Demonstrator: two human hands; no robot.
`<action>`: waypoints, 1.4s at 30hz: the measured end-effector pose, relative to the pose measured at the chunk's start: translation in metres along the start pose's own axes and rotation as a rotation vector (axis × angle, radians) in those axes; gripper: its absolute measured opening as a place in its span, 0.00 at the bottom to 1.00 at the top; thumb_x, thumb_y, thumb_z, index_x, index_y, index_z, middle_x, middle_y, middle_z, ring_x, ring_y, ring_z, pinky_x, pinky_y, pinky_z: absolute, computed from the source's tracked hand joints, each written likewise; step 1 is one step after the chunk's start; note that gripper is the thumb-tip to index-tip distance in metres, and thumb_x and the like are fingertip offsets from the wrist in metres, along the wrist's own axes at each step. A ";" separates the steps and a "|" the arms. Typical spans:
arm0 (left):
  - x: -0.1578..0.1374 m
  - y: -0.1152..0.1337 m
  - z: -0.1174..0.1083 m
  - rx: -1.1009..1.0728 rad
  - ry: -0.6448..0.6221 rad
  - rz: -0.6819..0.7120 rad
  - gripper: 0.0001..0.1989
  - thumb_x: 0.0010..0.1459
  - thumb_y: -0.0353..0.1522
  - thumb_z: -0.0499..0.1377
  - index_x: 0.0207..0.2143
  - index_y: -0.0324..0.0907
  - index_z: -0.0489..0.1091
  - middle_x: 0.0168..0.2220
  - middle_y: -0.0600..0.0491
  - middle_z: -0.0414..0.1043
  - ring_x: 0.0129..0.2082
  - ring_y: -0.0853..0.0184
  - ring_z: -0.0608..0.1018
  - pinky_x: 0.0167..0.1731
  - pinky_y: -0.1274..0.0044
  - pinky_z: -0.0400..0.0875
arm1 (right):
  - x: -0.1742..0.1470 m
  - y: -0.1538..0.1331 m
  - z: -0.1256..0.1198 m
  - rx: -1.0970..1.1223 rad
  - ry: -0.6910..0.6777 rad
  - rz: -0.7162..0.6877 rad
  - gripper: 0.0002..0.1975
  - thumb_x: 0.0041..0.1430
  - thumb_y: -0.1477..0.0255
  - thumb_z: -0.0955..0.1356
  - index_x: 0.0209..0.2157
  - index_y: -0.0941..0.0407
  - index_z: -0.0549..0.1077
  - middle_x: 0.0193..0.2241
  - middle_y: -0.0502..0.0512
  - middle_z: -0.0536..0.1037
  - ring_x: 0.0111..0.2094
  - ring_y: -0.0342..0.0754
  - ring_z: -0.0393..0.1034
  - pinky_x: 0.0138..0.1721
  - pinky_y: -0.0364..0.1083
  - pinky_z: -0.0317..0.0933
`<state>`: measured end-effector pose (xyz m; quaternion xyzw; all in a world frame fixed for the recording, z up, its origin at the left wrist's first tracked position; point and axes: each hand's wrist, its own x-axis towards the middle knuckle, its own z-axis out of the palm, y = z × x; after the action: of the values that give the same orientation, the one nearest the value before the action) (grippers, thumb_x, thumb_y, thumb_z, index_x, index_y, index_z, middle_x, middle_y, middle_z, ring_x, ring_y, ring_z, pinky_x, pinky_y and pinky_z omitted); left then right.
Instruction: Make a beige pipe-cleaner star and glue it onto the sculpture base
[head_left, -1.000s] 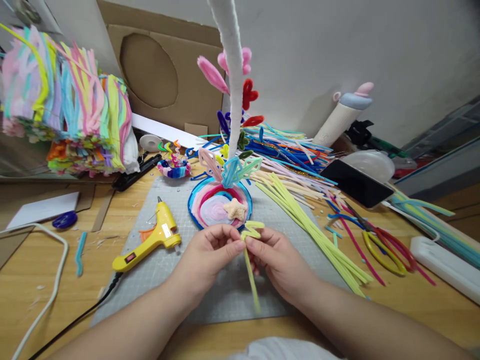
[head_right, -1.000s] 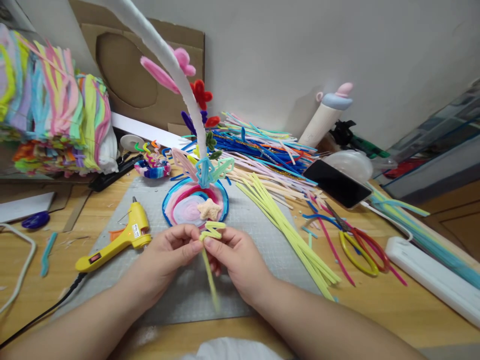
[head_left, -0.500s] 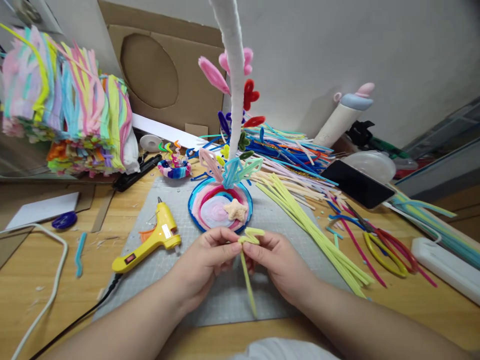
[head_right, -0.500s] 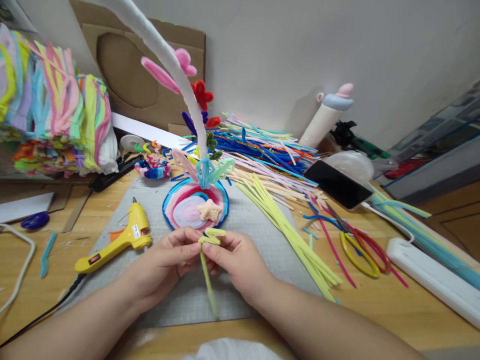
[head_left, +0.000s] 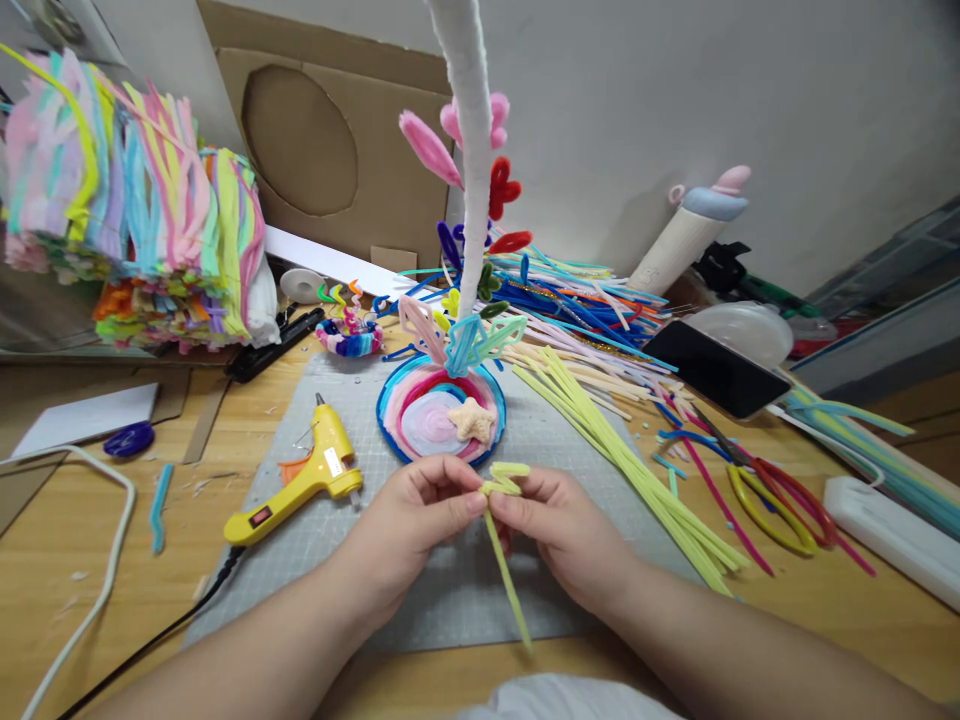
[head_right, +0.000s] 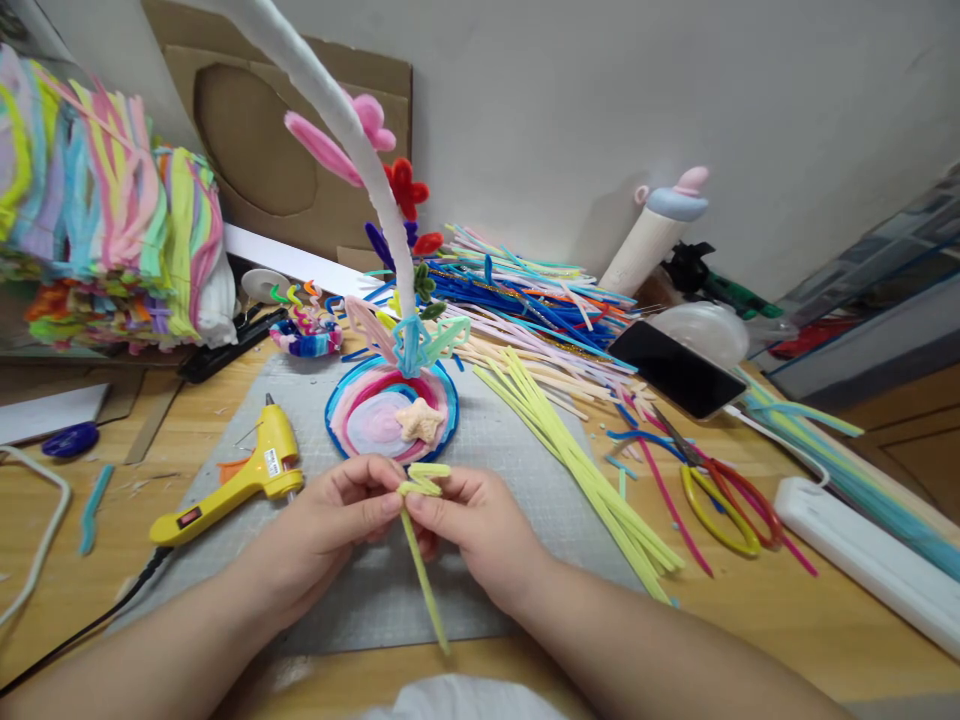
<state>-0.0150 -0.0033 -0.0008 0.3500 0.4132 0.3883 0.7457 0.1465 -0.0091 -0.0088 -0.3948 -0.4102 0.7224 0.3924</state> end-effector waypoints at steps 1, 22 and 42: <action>0.000 0.000 0.000 -0.010 0.005 0.006 0.11 0.44 0.33 0.69 0.26 0.39 0.70 0.25 0.58 0.70 0.22 0.76 0.66 0.24 0.81 0.57 | 0.000 0.000 0.000 -0.008 -0.002 -0.002 0.13 0.51 0.64 0.72 0.22 0.59 0.73 0.18 0.47 0.70 0.20 0.39 0.61 0.24 0.40 0.57; -0.005 0.000 0.003 0.440 0.139 0.409 0.05 0.52 0.29 0.61 0.32 0.44 0.77 0.32 0.52 0.75 0.35 0.65 0.75 0.35 0.76 0.67 | -0.002 0.002 0.003 -0.028 0.091 0.014 0.17 0.50 0.59 0.72 0.24 0.59 0.72 0.19 0.47 0.70 0.18 0.38 0.64 0.23 0.41 0.60; -0.002 0.007 0.004 0.214 0.038 0.076 0.14 0.46 0.39 0.65 0.22 0.40 0.66 0.18 0.58 0.67 0.19 0.73 0.67 0.22 0.81 0.59 | -0.001 -0.003 0.005 -0.157 -0.053 0.054 0.18 0.50 0.57 0.70 0.26 0.58 0.70 0.22 0.46 0.69 0.20 0.37 0.62 0.22 0.39 0.59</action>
<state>-0.0140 -0.0025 0.0070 0.4355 0.4525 0.3767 0.6809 0.1430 -0.0101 -0.0036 -0.4162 -0.4651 0.7084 0.3296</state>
